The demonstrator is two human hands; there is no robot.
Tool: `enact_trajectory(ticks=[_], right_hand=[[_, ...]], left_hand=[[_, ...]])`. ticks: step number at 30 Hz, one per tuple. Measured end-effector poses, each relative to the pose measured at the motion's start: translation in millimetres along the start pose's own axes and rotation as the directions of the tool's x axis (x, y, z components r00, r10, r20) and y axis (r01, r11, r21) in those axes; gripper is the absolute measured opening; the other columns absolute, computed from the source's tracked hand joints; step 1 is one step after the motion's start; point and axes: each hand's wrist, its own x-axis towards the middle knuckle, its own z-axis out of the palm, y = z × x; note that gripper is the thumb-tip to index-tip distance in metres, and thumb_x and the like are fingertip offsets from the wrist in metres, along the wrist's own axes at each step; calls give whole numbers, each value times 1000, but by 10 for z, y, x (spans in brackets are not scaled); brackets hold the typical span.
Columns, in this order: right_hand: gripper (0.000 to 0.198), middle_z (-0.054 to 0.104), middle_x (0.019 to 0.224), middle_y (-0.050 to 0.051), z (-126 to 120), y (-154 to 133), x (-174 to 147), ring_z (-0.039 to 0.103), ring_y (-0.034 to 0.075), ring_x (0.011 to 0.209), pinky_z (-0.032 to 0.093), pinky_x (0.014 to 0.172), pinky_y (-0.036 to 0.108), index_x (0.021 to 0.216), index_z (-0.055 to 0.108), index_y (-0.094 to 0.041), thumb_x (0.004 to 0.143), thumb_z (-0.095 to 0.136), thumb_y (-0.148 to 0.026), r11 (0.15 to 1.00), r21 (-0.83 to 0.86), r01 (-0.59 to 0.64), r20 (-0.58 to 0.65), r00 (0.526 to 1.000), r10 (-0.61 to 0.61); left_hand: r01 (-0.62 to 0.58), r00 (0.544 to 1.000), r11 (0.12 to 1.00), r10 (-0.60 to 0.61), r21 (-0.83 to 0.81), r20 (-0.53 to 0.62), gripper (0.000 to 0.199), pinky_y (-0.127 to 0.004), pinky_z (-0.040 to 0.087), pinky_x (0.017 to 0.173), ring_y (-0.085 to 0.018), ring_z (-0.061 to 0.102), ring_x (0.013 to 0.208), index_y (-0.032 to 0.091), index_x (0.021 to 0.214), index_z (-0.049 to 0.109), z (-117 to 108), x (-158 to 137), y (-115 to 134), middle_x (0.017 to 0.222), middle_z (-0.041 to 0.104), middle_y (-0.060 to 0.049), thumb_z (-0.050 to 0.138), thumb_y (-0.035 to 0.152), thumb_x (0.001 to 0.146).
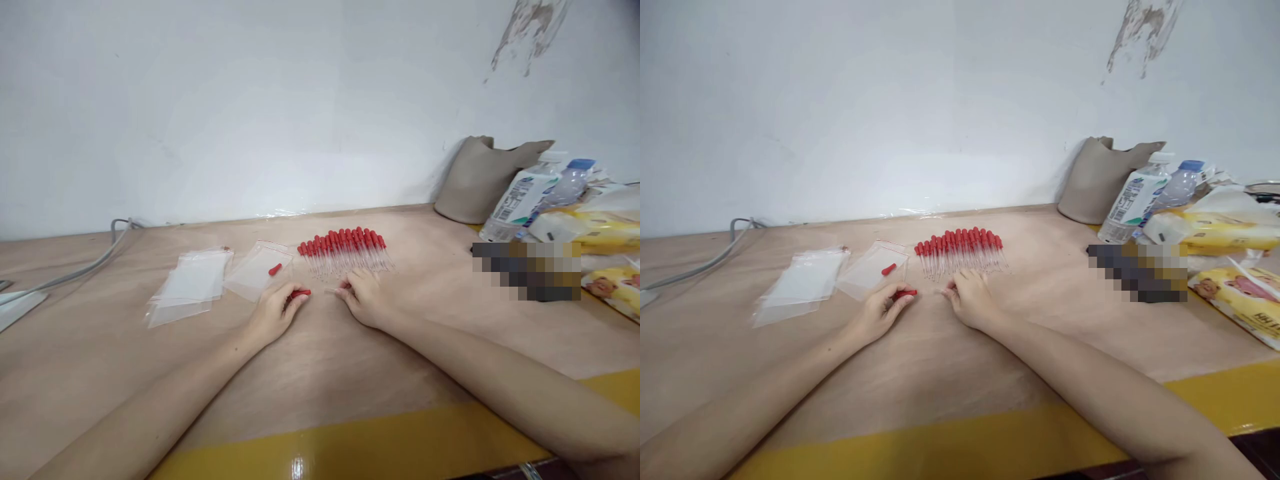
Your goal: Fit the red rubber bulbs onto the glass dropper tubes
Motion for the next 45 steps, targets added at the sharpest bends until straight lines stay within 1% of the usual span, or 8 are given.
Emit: enact_trajectory(ticks=[4,13,20,25,30,35,38,45], right_hand=[[14,61,76,0,-31,-79,-16,54,12,72,30,78,31,81,51,-18,87,43,-27,998,59,25,-10,1000,-25],[17,62,73,0,-15,-144,-18,54,12,66,30,80,32,80,51,-19,88,43,-32,993,83,87,35,995,-90],[12,58,74,1,-41,-132,-18,51,11,65,37,58,23,79,49,-19,85,45,-28,960,250,127,73,986,-149],[9,57,72,1,-61,-107,-28,50,11,62,37,56,23,80,49,-18,84,45,-26,944,287,159,68,980,-186],[8,59,71,1,-92,-58,14,51,11,62,39,55,22,78,54,-18,82,48,-23,934,315,168,108,971,-212],[8,60,72,0,-118,-38,37,52,12,65,39,61,23,79,57,-19,81,50,-22,950,232,209,162,955,-250],[10,61,77,2,-83,-40,22,53,13,69,38,64,25,82,57,-19,82,47,-22,960,149,237,140,956,-258],[11,59,76,3,-107,-19,34,52,13,67,40,60,24,86,54,-18,81,49,-26,946,184,265,85,955,-284]], left_hand=[[39,999,997,-39,-64,5,21,-30,48,73,-17,60,79,20,96,58,45,-8,-2,90,65,-3,45,34,86],[80,997,979,-77,-187,23,21,-29,49,71,-16,61,79,20,94,57,71,-11,67,88,65,-2,45,34,86],[71,996,976,-61,-205,58,21,-28,49,69,-16,61,76,20,94,59,51,-17,101,86,66,-1,47,34,85],[96,994,953,-79,-288,72,22,-28,50,69,-16,62,76,19,91,61,66,-15,60,82,66,-2,48,35,84],[126,990,924,-94,-362,104,23,-26,52,64,-14,62,66,17,89,63,78,-26,28,72,66,-2,51,35,82],[94,991,951,-63,-294,114,21,-25,52,61,-14,62,65,19,88,65,61,-45,93,74,67,-1,52,34,81],[76,995,966,-58,-248,78,20,-26,53,63,-15,63,69,20,88,66,89,-51,86,79,69,-1,53,33,81],[34,999,968,-39,-250,-15,25,-30,53,77,-17,65,81,20,96,65,112,-32,-40,92,69,-3,59,35,77]])
